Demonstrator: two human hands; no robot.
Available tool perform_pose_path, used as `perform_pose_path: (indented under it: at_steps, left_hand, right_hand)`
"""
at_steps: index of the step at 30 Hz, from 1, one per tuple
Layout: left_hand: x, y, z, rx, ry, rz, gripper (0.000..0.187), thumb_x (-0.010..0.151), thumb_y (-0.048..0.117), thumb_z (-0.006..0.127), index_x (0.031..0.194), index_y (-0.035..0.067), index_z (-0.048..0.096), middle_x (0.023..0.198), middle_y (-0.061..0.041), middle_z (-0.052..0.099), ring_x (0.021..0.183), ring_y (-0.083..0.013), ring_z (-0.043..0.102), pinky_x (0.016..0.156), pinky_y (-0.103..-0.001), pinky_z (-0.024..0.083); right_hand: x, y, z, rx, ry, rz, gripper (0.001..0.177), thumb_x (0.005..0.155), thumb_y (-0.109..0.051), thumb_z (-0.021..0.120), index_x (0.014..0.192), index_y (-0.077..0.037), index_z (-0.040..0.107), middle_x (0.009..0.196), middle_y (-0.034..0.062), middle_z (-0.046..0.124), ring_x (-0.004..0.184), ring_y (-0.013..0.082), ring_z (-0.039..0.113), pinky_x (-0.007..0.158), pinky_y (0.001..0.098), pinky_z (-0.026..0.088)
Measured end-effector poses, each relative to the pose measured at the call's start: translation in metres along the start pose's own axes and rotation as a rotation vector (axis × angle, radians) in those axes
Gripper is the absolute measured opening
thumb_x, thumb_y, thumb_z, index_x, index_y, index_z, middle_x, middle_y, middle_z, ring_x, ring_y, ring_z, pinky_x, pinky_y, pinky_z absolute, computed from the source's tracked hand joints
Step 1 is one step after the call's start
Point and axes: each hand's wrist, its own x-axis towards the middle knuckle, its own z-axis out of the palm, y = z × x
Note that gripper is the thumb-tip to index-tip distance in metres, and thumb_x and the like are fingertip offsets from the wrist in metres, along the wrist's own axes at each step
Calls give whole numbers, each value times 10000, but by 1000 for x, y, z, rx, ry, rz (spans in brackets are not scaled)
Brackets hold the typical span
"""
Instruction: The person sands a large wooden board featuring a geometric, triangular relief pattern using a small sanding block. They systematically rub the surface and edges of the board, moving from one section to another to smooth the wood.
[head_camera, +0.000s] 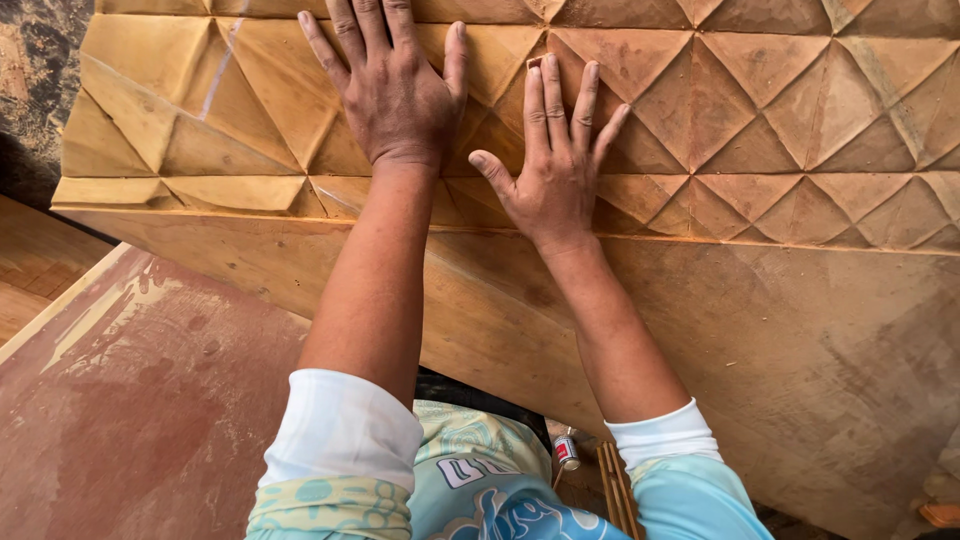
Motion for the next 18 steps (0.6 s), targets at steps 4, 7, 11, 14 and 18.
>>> perform_pose_path:
  at_steps: [4, 7, 11, 14, 18]
  left_hand:
    - [1, 0, -1, 0, 10, 4, 749, 1070, 573, 469, 1521, -25, 447, 1584, -229, 409, 1510, -394, 278, 1251, -611, 68]
    - [1, -1, -2, 6, 13, 8, 737, 1072, 572, 464, 1517, -16, 450, 1583, -233, 408, 1508, -408, 273, 1250, -604, 69]
    - [-1, 0, 1, 6, -29, -6, 738, 1083, 574, 444, 1531, -12, 438, 1583, -233, 404, 1521, -399, 266, 1261, -605, 61]
    - [1, -1, 1, 15, 20, 11, 747, 1090, 585, 440, 1530, -19, 437, 1582, -244, 400, 1516, -410, 257, 1254, -606, 60]
    - [0, -2, 2, 17, 28, 10, 744, 1081, 586, 438, 1530, -8, 434, 1593, -248, 389, 1515, -409, 248, 1253, -599, 58]
  right_hand:
    - [-4, -3, -5, 73, 36, 1, 1095, 938, -857, 210, 1665, -46, 322, 1756, 44, 230, 1616, 335, 13, 1253, 708, -99]
    - [-6, -5, -6, 49, 16, -3, 1094, 938, -864, 214, 1655, -45, 320, 1748, 51, 224, 1607, 336, 7, 1227, 714, -103]
    - [1, 1, 1, 0, 49, -20, 1107, 930, -879, 202, 1657, -53, 323, 1746, 43, 222, 1605, 334, 3, 1243, 707, -101]
    - [-3, -1, 1, 73, 43, 4, 1106, 924, -870, 189, 1653, -50, 326, 1746, 42, 223, 1609, 331, 14, 1246, 708, -112]
    - [-5, -2, -1, 29, 31, -3, 1096, 928, -875, 186, 1642, -55, 325, 1740, 42, 228, 1598, 341, 9, 1219, 707, -128]
